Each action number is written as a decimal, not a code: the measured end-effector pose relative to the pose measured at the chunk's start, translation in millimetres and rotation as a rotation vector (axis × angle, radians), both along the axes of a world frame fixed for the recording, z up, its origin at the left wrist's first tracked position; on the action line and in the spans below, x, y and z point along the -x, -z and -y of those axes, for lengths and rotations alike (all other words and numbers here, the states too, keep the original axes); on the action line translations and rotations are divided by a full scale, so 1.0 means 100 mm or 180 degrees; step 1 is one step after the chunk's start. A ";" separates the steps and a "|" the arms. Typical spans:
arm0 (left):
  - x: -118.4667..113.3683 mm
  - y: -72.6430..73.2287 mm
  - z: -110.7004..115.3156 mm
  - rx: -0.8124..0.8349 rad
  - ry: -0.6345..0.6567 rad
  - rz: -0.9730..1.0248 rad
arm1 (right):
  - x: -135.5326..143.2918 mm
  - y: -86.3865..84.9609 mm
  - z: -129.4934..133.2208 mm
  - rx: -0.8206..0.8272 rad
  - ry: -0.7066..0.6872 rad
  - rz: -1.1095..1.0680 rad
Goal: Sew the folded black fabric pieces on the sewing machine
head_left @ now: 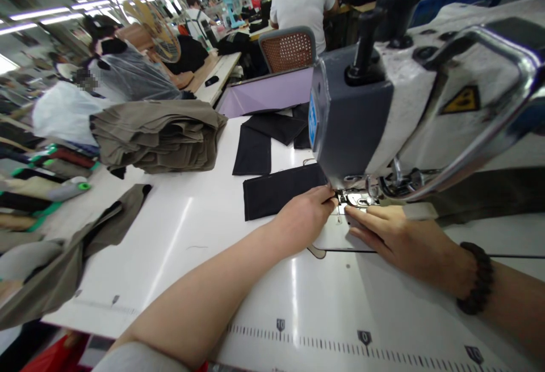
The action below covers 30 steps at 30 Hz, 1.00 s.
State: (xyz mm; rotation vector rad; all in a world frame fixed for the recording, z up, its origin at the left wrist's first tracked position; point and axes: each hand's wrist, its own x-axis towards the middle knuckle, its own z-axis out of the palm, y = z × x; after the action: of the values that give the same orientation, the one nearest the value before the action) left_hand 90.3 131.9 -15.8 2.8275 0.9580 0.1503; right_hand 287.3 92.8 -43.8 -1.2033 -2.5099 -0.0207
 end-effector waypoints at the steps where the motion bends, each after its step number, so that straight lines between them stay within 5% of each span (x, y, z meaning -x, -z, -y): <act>1: 0.00 0.02 -0.01 -0.0017 -0.0032 0.0021 | 0.00 0.00 0.00 0.0002 0.0001 0.0009; 23: 0.00 0.05 -0.02 0.0010 -0.0054 0.0084 | 0.00 0.01 0.00 -0.0141 0.0005 0.0031; 30: 0.03 -0.01 0.07 -0.0500 -0.0267 -0.0164 | -0.02 0.07 0.00 -0.0328 -0.0124 -0.0090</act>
State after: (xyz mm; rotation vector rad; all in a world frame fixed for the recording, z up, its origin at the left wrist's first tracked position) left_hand 87.4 125.1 -15.3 2.9471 1.1234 0.1701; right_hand 289.8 93.0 -50.3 -1.1062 -2.4749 -0.1206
